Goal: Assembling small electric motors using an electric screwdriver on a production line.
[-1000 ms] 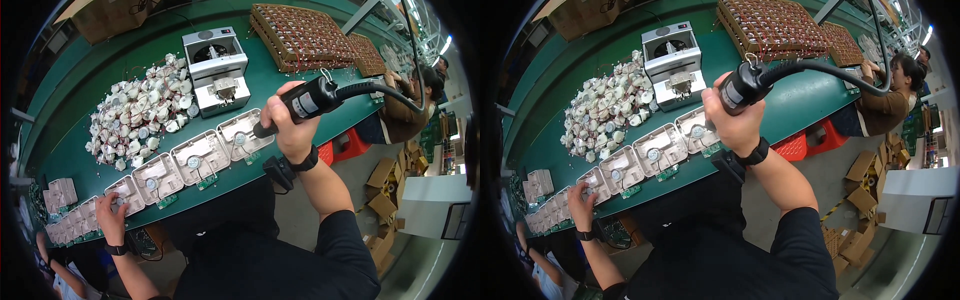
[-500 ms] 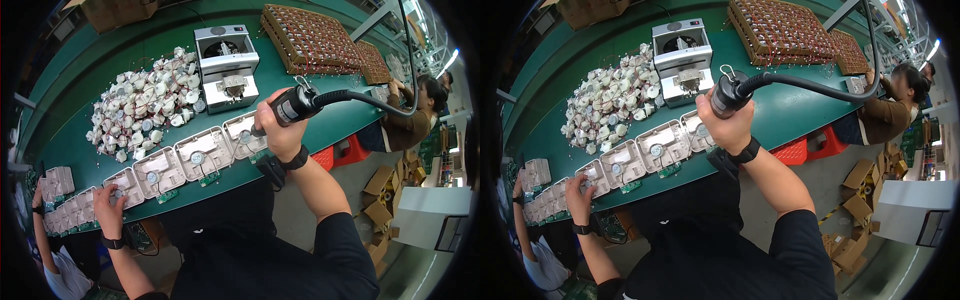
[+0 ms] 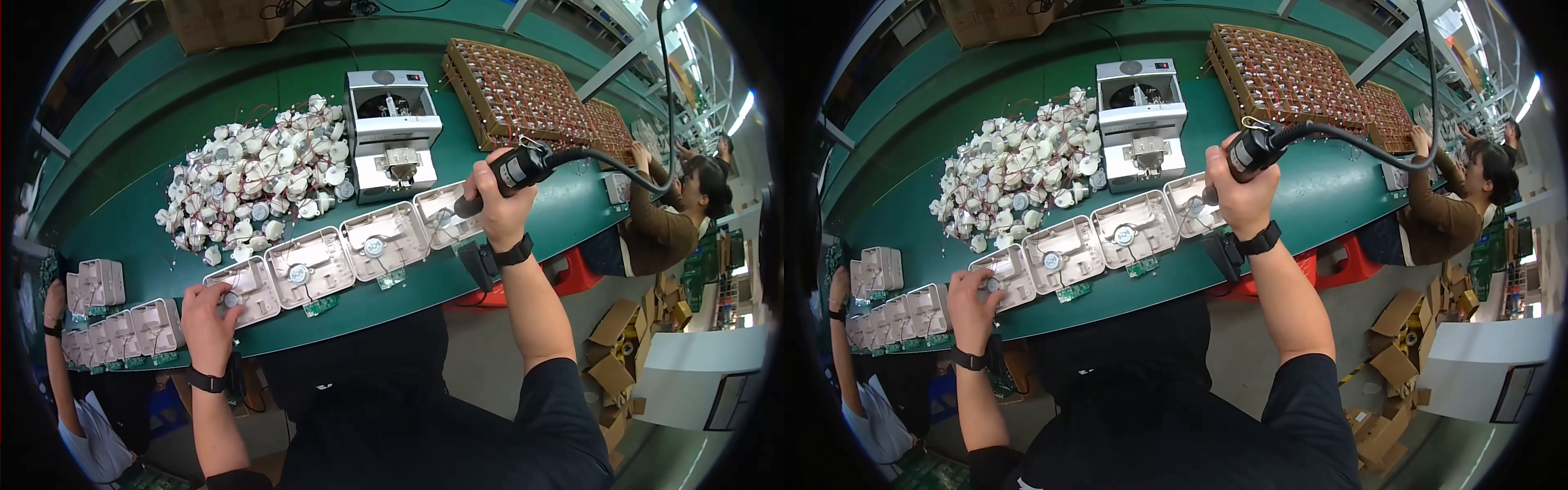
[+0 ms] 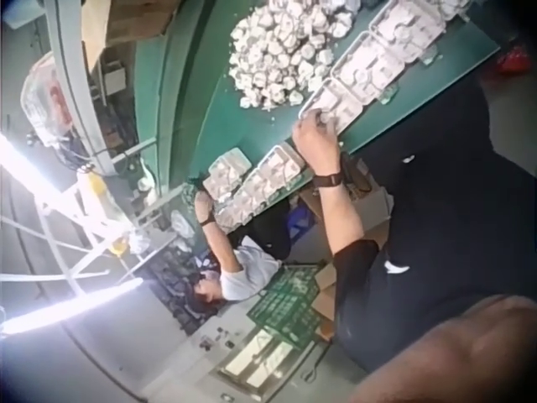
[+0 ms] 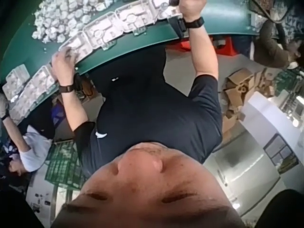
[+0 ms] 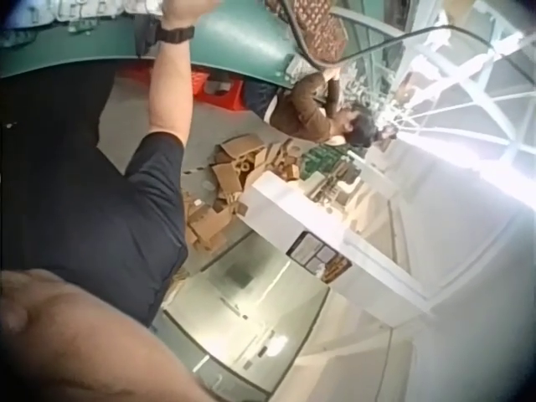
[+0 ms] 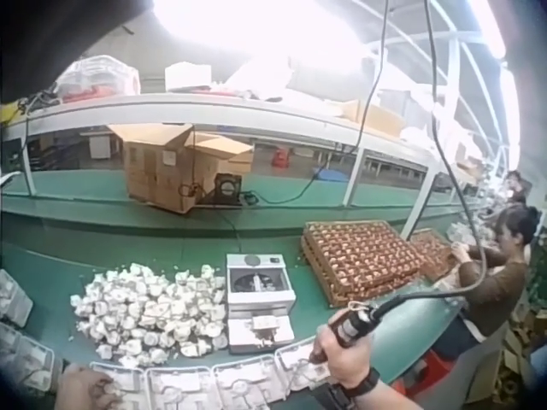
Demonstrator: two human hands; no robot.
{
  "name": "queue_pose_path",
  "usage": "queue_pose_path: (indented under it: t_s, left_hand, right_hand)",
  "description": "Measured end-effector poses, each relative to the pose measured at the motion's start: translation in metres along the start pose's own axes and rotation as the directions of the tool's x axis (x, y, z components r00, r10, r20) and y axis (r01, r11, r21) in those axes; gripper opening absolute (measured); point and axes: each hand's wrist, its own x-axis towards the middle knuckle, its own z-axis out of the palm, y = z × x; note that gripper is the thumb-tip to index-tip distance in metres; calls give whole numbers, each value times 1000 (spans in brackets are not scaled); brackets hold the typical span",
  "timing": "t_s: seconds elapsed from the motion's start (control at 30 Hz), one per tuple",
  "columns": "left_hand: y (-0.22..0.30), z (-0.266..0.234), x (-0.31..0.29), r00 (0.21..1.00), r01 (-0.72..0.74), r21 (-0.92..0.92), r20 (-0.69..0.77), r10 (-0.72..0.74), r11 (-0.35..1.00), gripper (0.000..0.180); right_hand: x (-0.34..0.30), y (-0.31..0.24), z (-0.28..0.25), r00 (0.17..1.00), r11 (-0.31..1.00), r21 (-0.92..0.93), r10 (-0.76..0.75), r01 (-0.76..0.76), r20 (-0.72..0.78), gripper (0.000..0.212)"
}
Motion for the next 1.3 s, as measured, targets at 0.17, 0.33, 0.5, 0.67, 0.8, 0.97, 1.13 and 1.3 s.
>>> queue_pose_path:
  t_s: [0.17, 0.33, 0.5, 0.67, 0.8, 0.97, 1.13, 1.3]
  left_hand:
    - [3, -1, 2, 1000, 8, 12, 18, -8, 1000, 41]
    - [-5, -7, 1, 997, -2, 2, 71, 2, 1000, 44]
    - [-27, 3, -9, 982, 97, -123, -152, -116, 988, 53]
    - [-46, 20, -19, 901, 416, -313, 14, -434, 854, 58]
    - [-58, 34, -22, 871, 472, -607, 211, -443, 639, 60]
    - [-61, 36, -23, 862, 488, -707, 298, -409, 512, 62]
    - [-52, 40, -23, 884, 434, -721, 224, -410, 541, 62]
    - [-57, 42, -25, 891, 417, -737, 217, -398, 532, 66]
  right_hand:
    - [25, -36, 18, 994, 983, 151, -97, 102, -40, 12]
    - [48, -46, 68, 992, 971, 206, -122, 122, -16, 11]
    - [51, -32, 73, 998, 983, 176, -63, 57, 29, 10]
    - [18, -48, 53, 1000, 985, 170, -10, 7, 15, 11]
    - [0, -39, 36, 1000, 994, 110, -31, 30, 4, 12]
    - [-10, -24, 31, 1000, 999, 48, -24, 24, -12, 17]
    - [-11, -11, 27, 999, 997, 65, -31, 31, -9, 18]
    - [-16, -2, 28, 999, 995, 88, -45, 46, -20, 17]
